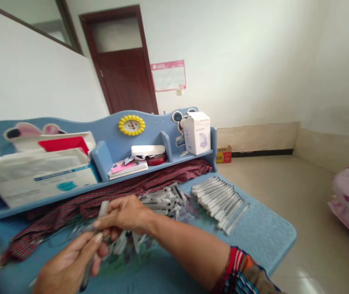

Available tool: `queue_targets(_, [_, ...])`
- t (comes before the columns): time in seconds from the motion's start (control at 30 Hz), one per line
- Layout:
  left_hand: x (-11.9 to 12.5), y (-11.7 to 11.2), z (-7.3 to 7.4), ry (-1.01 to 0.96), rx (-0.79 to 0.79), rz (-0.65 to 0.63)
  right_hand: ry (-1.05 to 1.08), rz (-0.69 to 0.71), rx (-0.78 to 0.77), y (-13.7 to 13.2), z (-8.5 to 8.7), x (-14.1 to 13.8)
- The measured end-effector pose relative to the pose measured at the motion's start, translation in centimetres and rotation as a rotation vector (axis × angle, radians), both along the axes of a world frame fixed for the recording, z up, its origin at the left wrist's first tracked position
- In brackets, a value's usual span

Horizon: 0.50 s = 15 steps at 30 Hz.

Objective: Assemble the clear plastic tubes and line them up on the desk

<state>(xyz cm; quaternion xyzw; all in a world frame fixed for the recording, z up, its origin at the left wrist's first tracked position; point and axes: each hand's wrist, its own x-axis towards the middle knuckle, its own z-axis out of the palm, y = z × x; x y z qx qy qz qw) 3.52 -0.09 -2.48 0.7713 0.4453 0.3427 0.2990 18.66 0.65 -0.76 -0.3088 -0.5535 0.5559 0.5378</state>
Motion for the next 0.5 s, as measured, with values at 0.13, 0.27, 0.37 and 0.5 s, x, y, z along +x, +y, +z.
queue_targets(0.13, [0.3, -0.1, 0.0, 0.036, 0.092, -0.053, -0.14, 0.043, 0.033, -0.6, 0.2, 1.0])
queue_targets(0.27, [0.8, 0.0, -0.3, -0.002, 0.203, -0.081, -0.329, -0.065, 0.125, -3.3, 2.5, 3.5])
queue_targets(0.37, [1.0, 0.3, -1.0, 0.028, 0.24, -0.091, -0.727, -0.291, 0.347, -7.4, 5.3, 6.7])
queue_targets(0.5, [1.0, 0.5, -2.2, 0.103, 0.282, -0.132, -1.57, -0.65, 0.372, -12.2, 6.9, 12.4])
